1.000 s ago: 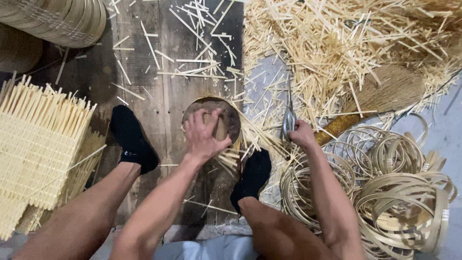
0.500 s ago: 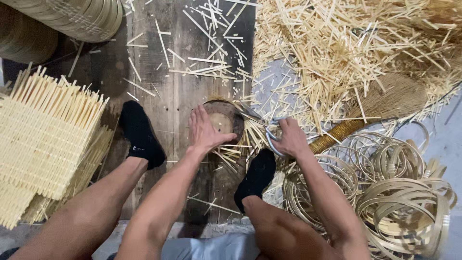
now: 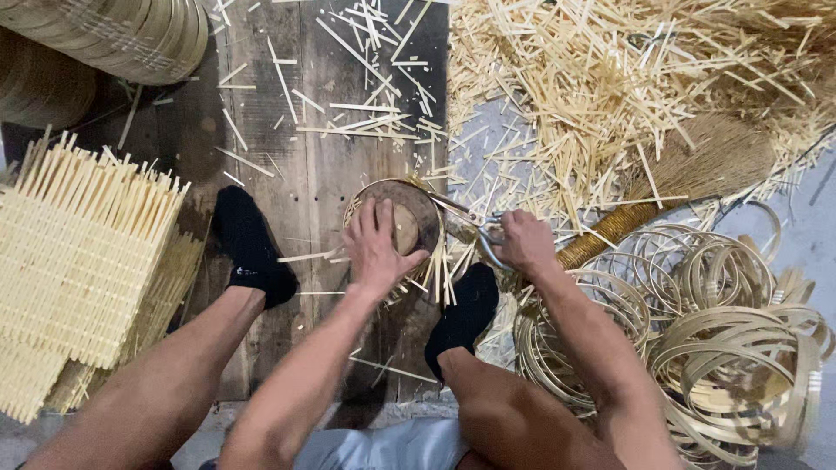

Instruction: The person places a circular wooden frame onto a woven bamboo mat, tucks the mat edges around the frame, and trims the excess bamboo strips with scissors.

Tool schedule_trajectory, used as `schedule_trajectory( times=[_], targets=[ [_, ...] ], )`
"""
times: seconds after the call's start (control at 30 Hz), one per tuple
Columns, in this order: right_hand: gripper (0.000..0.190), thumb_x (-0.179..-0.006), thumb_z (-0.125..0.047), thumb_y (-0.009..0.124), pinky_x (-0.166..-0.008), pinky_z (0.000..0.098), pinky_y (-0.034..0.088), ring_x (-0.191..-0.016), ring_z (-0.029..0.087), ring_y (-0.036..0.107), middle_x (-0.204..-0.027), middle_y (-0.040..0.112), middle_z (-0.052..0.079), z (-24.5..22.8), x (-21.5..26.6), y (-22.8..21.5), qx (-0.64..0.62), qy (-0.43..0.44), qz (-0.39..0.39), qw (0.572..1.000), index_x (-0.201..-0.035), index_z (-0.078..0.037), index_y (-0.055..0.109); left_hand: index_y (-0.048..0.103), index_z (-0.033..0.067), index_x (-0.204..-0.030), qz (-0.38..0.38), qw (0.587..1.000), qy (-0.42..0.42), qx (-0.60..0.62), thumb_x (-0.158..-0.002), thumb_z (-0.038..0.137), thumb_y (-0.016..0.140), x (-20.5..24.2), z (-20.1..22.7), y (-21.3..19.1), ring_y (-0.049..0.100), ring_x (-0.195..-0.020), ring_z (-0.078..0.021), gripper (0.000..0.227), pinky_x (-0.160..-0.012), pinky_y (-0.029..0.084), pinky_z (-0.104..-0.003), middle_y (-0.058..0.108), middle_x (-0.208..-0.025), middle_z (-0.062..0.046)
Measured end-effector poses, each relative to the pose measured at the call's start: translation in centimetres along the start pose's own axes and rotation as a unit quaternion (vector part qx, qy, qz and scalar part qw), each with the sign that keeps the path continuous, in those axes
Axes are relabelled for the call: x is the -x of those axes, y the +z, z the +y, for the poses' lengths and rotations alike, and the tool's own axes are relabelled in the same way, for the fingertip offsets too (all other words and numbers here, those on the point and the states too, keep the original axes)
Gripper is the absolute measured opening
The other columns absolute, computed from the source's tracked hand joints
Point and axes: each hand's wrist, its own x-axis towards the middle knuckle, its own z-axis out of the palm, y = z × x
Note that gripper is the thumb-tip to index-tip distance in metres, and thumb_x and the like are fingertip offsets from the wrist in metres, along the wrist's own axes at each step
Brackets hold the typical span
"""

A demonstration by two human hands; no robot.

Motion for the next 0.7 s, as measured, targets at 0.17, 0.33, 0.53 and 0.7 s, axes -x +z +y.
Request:
schedule_trajectory(
  times=[0.17,0.33,0.53,0.7],
  targets=[
    [0.062,-0.083,-0.054,0.070,-0.066,0.0422,0.058,-0.076,0.030,0.065,-0.087,0.065,0.020,-2.3,-1.6,0.4,0.011,-0.037,0.097,0.995,-0.103,0.004,0.065,0.042,0.0068,-0.149,0.081,0.992,0.081,0.053,-0.060,0.032,0.094,0.1,-0.9,1.9,0.032,-0.144,-0.0434,0.106,-0.116,0.027,-0.061,0.037,-0.154,-0.022],
    [0.043,-0.101,-0.044,0.054,-0.074,0.0427,0.058,-0.081,0.026,0.065,-0.097,0.065,0.016,-0.1,-1.2,1.0,-0.022,0.028,-0.084,0.996,-0.113,-0.004,0.065,0.039,0.0086,-0.152,0.054,0.984,0.166,0.043,-0.057,0.029,0.094,-0.6,-2.8,1.5,0.030,-0.144,-0.0426,0.111,-0.117,0.027,-0.059,0.036,-0.155,-0.021],
    [0.055,-0.080,-0.051,0.067,-0.057,0.0423,0.056,-0.064,0.027,0.061,-0.073,0.062,0.015,-0.6,-1.7,1.4,-0.008,-0.064,0.126,0.990,-0.100,0.001,0.068,0.038,0.0096,-0.155,0.002,0.982,0.188,0.022,-0.058,0.029,0.095,-1.3,-3.7,1.5,0.029,-0.145,-0.0414,0.114,-0.120,0.024,-0.059,0.033,-0.157,-0.020],
    [0.044,-0.088,-0.042,0.062,-0.068,0.0426,0.057,-0.077,0.029,0.067,-0.089,0.066,0.017,-0.7,-2.2,1.6,-0.009,-0.004,-0.009,1.000,-0.105,-0.001,0.068,0.041,0.0083,-0.152,-0.024,0.975,0.220,0.022,-0.058,0.028,0.095,-1.8,-4.4,-0.2,0.030,-0.146,-0.0411,0.110,-0.120,0.027,-0.058,0.036,-0.156,-0.019]
  ],
)
